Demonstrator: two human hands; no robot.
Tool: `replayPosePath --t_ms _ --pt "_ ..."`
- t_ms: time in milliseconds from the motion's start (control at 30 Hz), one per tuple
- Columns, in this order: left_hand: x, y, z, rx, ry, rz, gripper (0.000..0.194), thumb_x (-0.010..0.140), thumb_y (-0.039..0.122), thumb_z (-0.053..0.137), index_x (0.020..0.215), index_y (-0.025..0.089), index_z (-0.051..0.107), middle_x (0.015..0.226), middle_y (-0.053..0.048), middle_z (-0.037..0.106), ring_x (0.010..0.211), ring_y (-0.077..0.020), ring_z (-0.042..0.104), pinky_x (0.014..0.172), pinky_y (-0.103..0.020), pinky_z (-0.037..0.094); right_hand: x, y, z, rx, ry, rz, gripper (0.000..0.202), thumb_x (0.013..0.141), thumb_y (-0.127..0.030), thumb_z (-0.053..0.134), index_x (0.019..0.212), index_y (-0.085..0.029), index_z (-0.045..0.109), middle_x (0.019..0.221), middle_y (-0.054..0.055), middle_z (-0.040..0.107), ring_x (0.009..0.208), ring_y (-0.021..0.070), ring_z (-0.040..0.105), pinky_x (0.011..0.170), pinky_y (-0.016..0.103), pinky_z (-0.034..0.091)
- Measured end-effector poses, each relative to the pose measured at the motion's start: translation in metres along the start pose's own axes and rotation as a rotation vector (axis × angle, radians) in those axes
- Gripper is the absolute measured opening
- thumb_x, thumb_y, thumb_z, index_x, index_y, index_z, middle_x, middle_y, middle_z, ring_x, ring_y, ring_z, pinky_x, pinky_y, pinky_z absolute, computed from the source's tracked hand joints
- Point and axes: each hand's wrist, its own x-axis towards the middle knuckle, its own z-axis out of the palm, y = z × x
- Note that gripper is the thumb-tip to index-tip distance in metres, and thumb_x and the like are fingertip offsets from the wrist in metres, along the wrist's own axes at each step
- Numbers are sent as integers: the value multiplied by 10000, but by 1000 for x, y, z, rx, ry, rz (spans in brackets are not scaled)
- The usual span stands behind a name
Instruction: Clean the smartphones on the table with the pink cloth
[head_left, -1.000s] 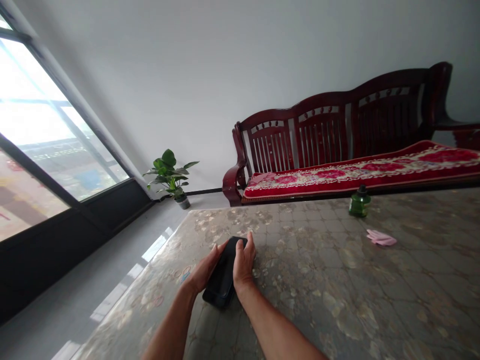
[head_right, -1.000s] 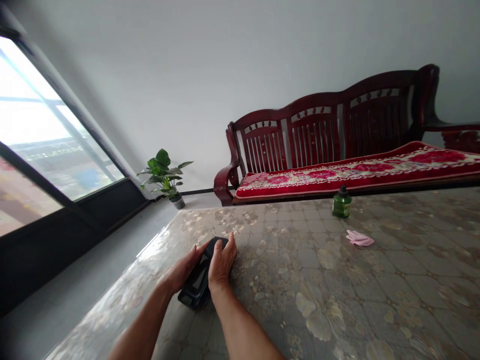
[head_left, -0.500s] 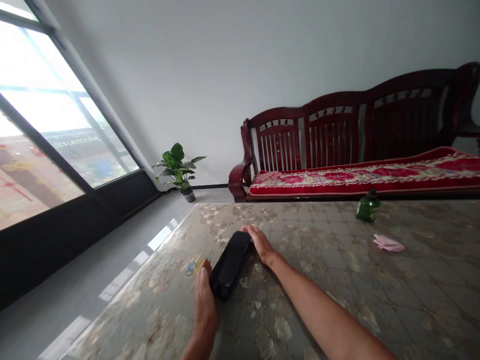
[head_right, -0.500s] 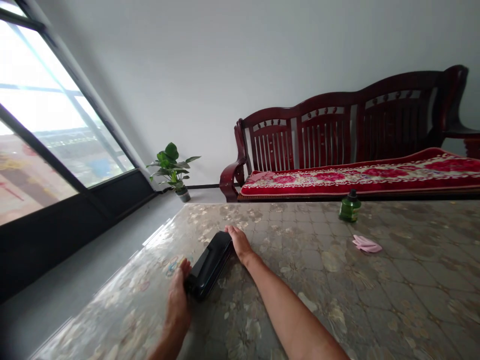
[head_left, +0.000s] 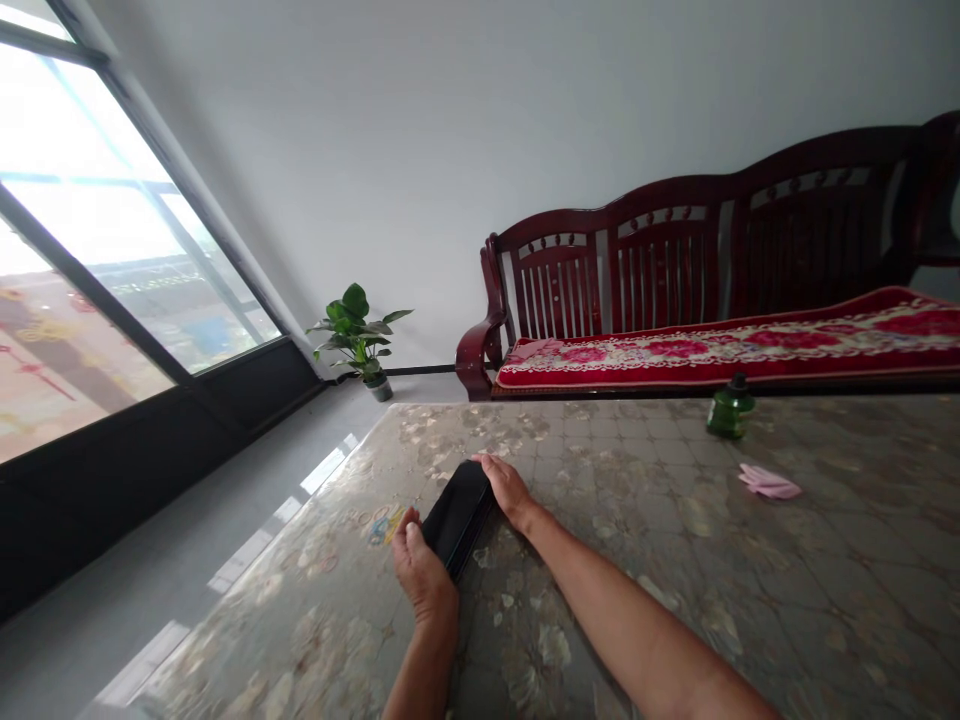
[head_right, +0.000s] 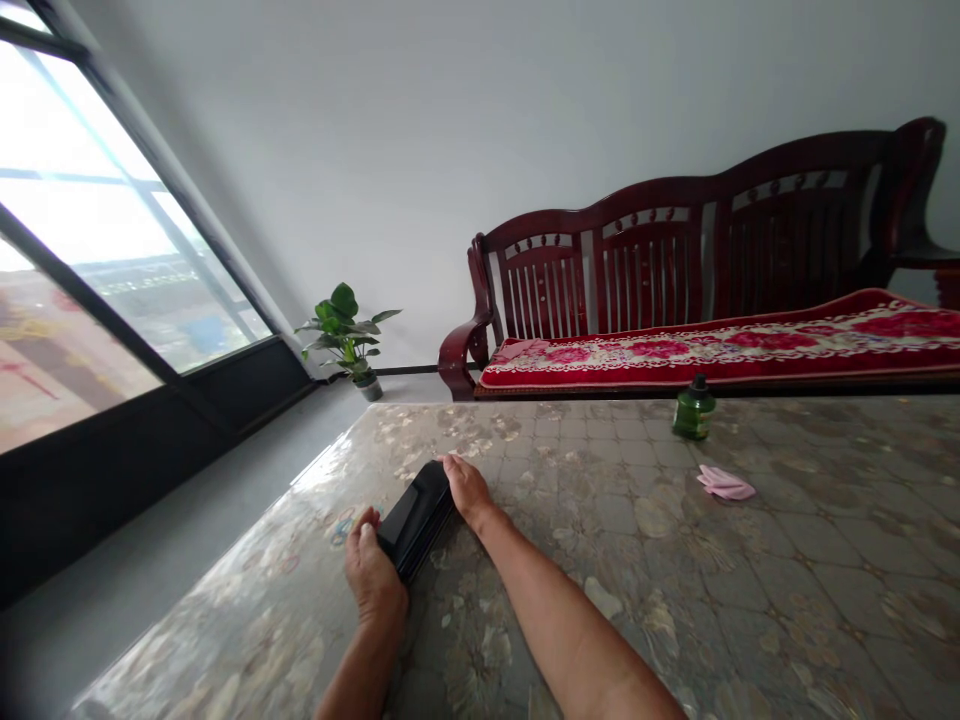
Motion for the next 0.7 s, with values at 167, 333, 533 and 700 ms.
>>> replayPosePath --t_ms 167,333,533,700 --pt "-2 9 -5 -72 236 58 428 929 357 327 1285 201 507 1265 -85 590 1219 -233 532 1047 -340 400 -9 -9 -12 3 4 11 536 963 -485 316 1235 -149 632 1236 90 659 1245 194 522 1069 357 369" --pt "-36 30 -19 -108 353 151 449 940 386 342 1336 216 466 1313 -70 557 1263 -252 495 1075 -364 378 -46 -16 -76 -114 48 -4 402 806 -267 539 1171 -157 666 1079 88 709 976 210 645 920 336 479" --pt "-100 47 11 -25 -27 425 370 863 486 565 1124 231 624 1116 -59 642 1077 -271 574 966 -335 437 -113 -22 -227 -741 361 -228 377 769 -142 437 1002 -218 724 983 67 703 989 221 603 919 334 447" --pt "-123 50 86 -74 -567 409 298 857 439 585 988 195 693 897 -57 686 890 -236 636 805 -312 499 -150 -8 -337 -1024 621 -88 394 699 -178 497 1017 -215 728 1055 76 695 985 255 612 918 371 448"
